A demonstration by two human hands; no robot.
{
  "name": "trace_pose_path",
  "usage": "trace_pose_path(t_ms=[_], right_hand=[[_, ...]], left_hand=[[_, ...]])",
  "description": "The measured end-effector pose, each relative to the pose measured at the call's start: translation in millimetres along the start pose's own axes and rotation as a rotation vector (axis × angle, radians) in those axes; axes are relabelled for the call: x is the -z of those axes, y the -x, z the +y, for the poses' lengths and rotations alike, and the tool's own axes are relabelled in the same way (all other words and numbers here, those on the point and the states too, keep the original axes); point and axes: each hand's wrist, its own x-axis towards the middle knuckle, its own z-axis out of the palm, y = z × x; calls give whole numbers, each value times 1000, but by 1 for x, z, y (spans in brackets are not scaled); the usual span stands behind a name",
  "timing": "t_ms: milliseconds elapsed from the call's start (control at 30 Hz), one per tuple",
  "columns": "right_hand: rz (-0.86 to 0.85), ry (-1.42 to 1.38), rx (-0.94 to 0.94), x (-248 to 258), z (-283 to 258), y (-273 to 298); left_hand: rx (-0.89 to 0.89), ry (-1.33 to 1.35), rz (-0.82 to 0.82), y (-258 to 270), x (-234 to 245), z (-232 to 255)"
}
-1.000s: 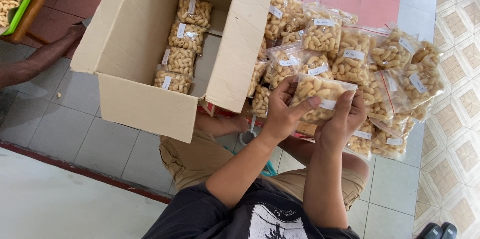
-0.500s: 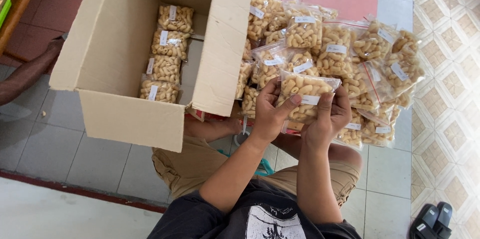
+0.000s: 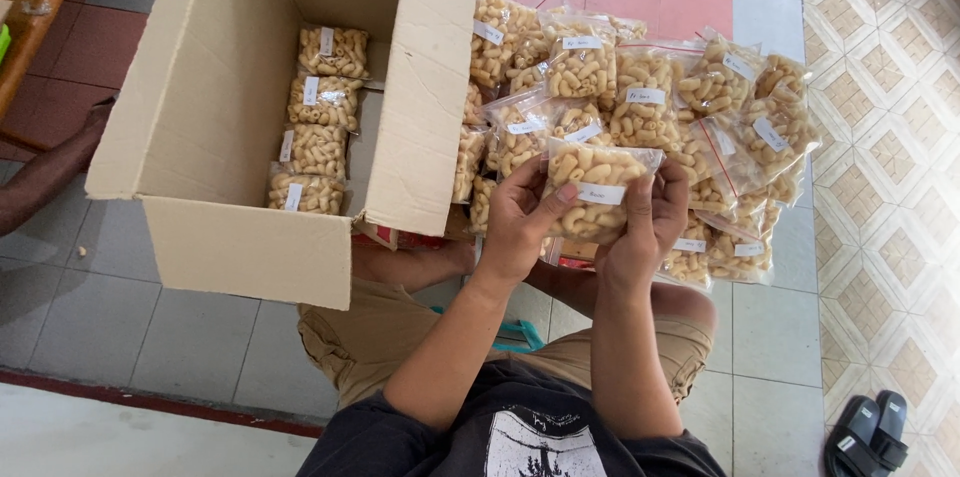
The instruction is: Packing small plastic bags filled with snacks into a cardboard box.
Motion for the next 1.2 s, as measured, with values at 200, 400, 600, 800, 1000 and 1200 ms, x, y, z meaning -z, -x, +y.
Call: trace_pose_path(t_ms=[200, 400, 600, 800, 1000, 1200], right_hand=[[-437, 57, -92, 6, -37, -25], [-854, 455, 16, 3, -90, -71], [-1100, 559, 22, -36, -112, -77], [-1301, 696, 54, -94, -112, -71], [-1446, 808, 60, -154, -94, -60], [-1586, 846, 82, -233, -69, -86]], left_hand=[[-36, -97, -39, 2, 0, 31], [-9, -284, -94, 12, -11, 92], [-36, -533, -106, 19, -16, 149], [37, -575, -88, 20, 14, 183], [47, -748, -131, 4, 51, 228], [-119, -1007, -176, -53, 91, 264]])
